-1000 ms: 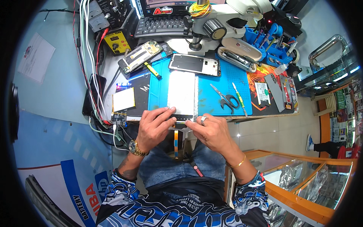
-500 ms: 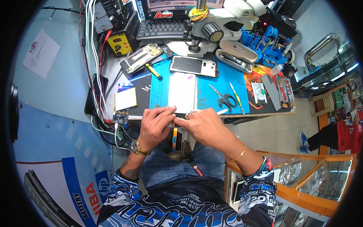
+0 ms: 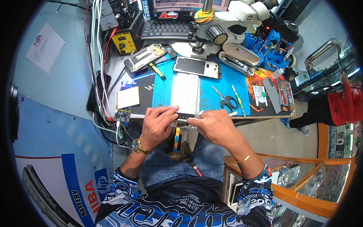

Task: The person applies adhesive tape to a replacement mobile phone screen and prepares the internal components of a phone chassis at a repair bench.

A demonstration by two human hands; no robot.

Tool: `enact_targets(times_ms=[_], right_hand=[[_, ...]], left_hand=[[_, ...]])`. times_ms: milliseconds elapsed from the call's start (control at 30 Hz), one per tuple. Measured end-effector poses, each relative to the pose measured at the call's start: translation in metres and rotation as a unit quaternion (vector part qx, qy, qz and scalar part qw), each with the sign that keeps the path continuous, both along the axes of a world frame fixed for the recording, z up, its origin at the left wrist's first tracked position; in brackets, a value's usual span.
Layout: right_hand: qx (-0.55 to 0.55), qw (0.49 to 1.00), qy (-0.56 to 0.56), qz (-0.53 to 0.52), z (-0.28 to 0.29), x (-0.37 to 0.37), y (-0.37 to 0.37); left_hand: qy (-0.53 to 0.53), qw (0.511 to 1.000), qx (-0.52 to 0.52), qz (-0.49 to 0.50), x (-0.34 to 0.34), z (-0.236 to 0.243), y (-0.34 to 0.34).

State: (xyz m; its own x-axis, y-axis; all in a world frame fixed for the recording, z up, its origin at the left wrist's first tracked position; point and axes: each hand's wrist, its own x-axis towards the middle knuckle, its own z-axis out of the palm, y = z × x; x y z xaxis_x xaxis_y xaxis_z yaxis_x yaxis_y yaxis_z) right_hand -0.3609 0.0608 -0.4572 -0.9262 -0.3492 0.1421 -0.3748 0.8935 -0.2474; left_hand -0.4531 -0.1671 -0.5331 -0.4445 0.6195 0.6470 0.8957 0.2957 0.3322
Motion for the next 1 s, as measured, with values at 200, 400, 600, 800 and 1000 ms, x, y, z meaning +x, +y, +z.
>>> enact_targets(times_ms=[200,400,600,800,1000], right_hand=[[0.037,0.999,-0.025,0.02,0.002,-0.016,-0.021],[0.008,0.998,-0.057,-0.001,0.012,-0.011,-0.005],[-0.137,0.98,-0.066,-0.13,-0.001,0.01,0.011],[-0.248,0.958,-0.04,-0.136,-0.017,0.021,0.0],[-0.236,0.963,-0.006,-0.129,-0.028,0.02,-0.002]], left_hand=[[0.005,1.0,-0.001,0.0,0.0,0.0,0.0],[0.001,1.0,-0.005,-0.003,-0.001,0.0,-0.001],[-0.007,1.0,-0.025,0.001,0.005,0.005,-0.003],[0.032,0.999,-0.03,0.004,0.003,0.0,0.0],[0.022,1.0,-0.012,0.005,0.002,-0.002,0.002]])
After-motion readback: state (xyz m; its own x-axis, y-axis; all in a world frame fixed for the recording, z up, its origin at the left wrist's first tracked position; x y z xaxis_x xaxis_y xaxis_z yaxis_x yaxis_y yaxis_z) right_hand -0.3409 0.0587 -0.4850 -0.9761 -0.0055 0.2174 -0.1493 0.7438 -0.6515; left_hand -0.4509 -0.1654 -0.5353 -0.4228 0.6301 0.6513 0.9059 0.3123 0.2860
